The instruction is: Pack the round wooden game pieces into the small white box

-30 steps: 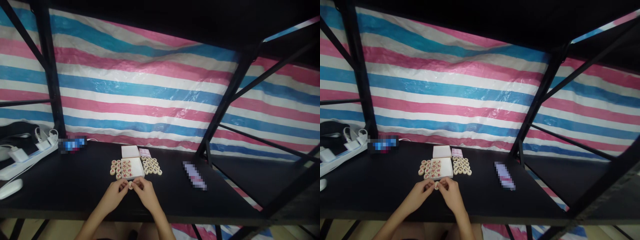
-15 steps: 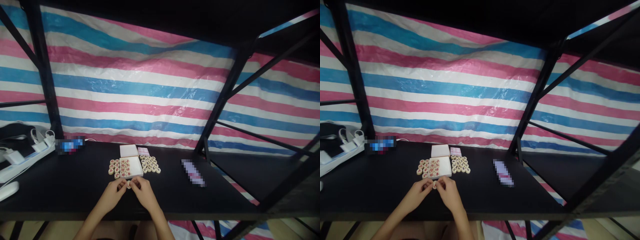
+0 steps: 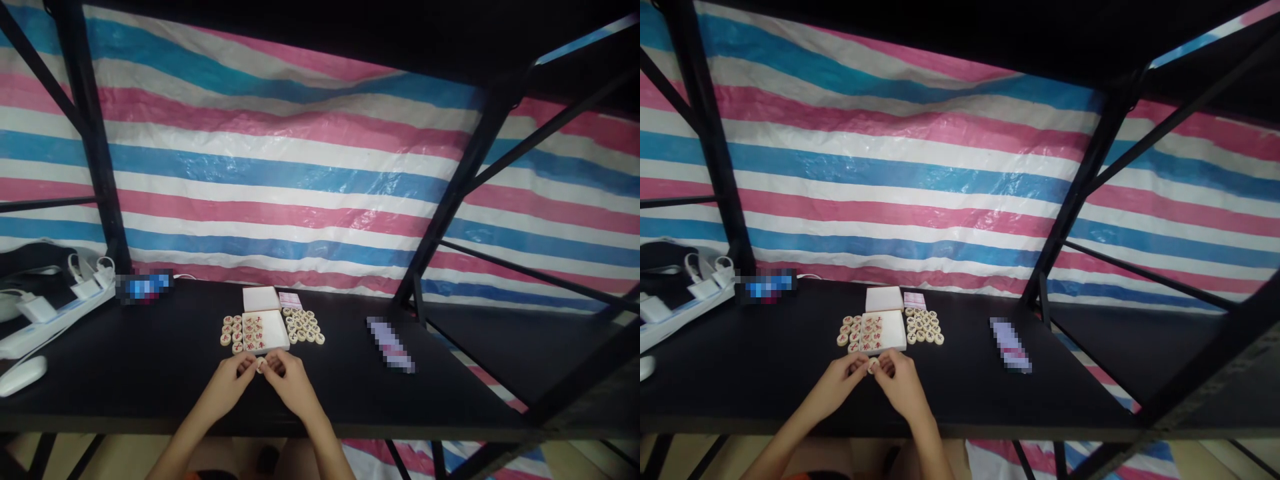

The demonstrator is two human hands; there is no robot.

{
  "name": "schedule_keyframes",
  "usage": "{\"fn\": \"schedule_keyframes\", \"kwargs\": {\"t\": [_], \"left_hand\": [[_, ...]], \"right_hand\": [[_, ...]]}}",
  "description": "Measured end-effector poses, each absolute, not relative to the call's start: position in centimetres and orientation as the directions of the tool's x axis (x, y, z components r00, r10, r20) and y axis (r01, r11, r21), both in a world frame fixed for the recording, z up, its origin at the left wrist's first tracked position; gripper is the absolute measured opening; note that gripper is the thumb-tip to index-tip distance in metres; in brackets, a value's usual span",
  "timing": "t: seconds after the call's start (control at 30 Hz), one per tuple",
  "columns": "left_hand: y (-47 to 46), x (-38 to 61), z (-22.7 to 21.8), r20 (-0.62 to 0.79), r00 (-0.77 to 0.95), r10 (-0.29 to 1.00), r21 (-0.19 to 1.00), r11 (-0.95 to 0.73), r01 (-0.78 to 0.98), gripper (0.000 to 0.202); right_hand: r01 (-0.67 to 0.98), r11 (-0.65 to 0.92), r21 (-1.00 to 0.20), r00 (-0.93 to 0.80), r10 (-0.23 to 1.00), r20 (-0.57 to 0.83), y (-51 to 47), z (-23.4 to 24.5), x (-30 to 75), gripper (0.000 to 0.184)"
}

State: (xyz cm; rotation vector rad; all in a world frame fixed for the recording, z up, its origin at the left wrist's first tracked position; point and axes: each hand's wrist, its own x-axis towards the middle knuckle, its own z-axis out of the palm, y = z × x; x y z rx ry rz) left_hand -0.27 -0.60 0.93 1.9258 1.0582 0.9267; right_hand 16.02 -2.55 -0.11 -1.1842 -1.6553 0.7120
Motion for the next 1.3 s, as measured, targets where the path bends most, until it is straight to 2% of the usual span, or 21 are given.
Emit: {"fn": "schedule_keyframes", "kwargs": {"t": [0.53,0.8,1.3], "left_hand": [[-0.51,-0.28,0.93,0.224,0.401,0.888,0.859,-0.375,0.349,0.021],[-0.50,-0.24,1.10,0.220,0.393,0.893,0.855,-0.371,0.364,0.027],[-0.12,-0.51,0.98,0.203,0.381,0.902,0.892,-0.331,0.308,0.032]], "right_hand": [[0.392,0.358,-0.847,-0.094,0.932,0.351,-2.71,0.04,15.99,0.010],[0.416,0.405,-0.814,-0.114,0.912,0.395,-2.86,0.24,16.06,0.010],[0.393,0.401,-0.828,-0.138,0.916,0.378,-3.18,0.57,15.96,0.009]]}}
